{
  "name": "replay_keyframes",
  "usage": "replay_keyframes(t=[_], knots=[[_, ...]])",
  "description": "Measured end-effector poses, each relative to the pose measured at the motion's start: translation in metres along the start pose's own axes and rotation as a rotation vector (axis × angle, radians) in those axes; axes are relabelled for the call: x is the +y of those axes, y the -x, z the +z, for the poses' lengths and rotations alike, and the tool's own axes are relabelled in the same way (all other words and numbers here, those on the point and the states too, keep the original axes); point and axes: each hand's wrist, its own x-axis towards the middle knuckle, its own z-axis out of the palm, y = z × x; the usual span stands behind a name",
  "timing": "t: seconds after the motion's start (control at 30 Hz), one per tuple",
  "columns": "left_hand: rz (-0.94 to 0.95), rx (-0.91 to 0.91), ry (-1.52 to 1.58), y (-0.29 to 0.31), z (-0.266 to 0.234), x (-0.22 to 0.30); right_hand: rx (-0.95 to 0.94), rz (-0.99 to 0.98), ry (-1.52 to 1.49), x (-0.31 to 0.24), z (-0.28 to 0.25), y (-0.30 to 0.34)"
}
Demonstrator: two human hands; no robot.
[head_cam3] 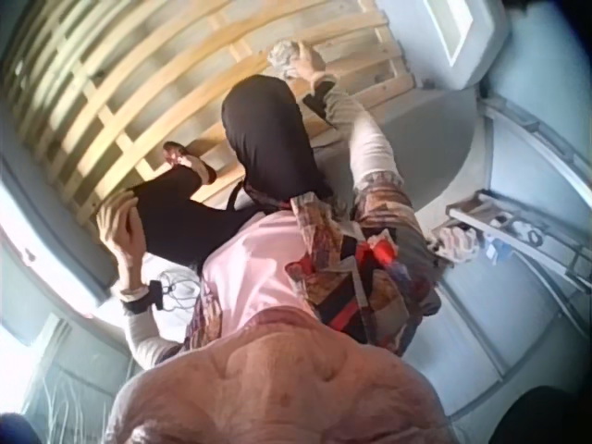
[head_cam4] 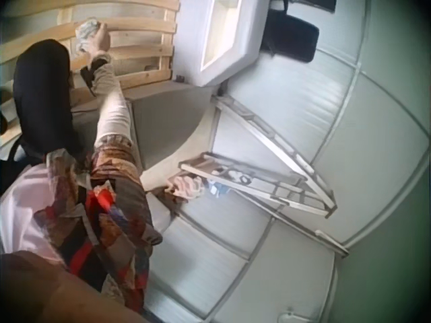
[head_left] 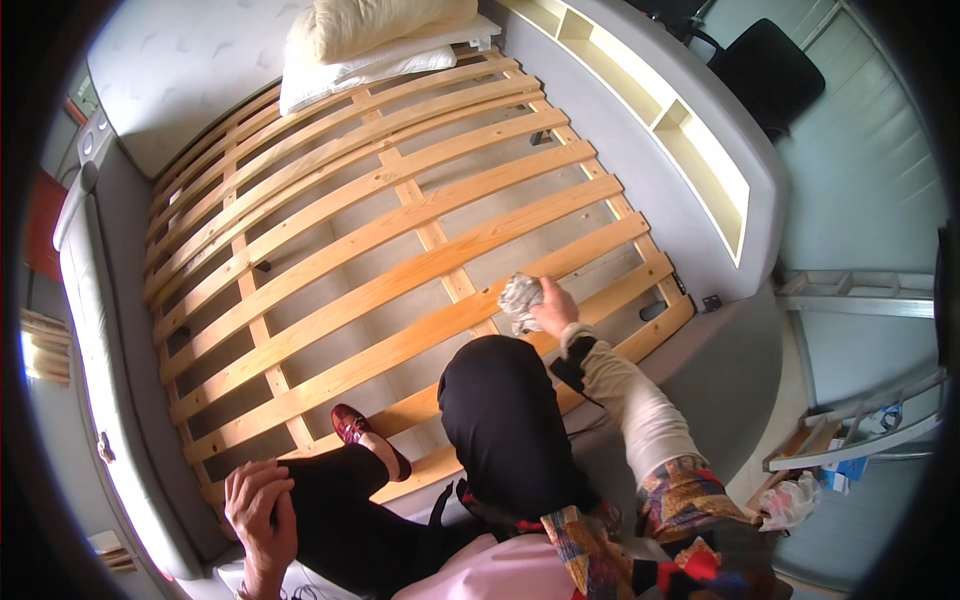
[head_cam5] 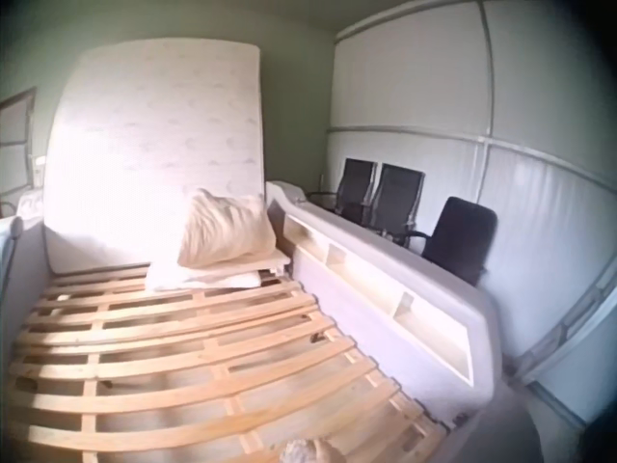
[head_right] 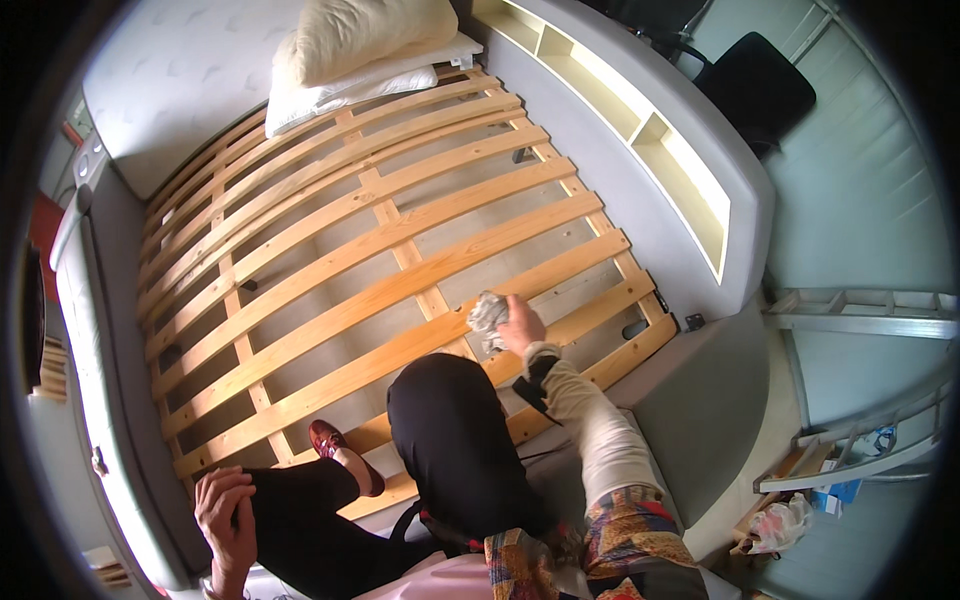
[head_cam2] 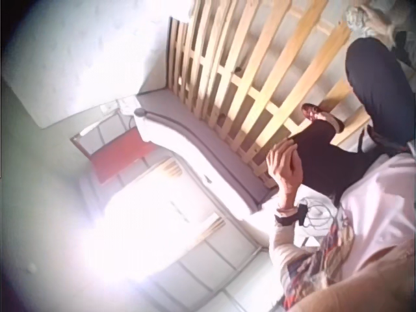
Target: The person wipes the wooden slats of a bed frame and the surface of a nearby couch with a cloth, then uses the cloth to clean a glass-topped coffee table.
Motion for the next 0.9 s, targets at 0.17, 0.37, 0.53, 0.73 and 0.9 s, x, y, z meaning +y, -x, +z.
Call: replay_keyframes(t=[0.17,0.37,0.53,0.73,0.9], knots=[[-0.049,-0.055,0.02,-0.011,0.004,-0.007,-0.06,-0.171,0.22,-0.008,0.063,-0.005],[-0.117,-0.216,0.012,-0.034,-0.015,-0.002,-0.069,-0.184,0.24,0.007,0.07,-0.026],[-0.175,-0.277,0.006,-0.041,-0.016,-0.009,-0.029,0.115,0.396,0.052,0.034,-0.083],[-0.193,-0.245,0.024,-0.036,-0.015,-0.016,0.053,0.506,0.51,0.11,-0.048,-0.14],[-0.188,-0.23,0.029,-0.039,-0.011,-0.018,0.212,0.407,0.316,0.181,-0.038,-0.136]])
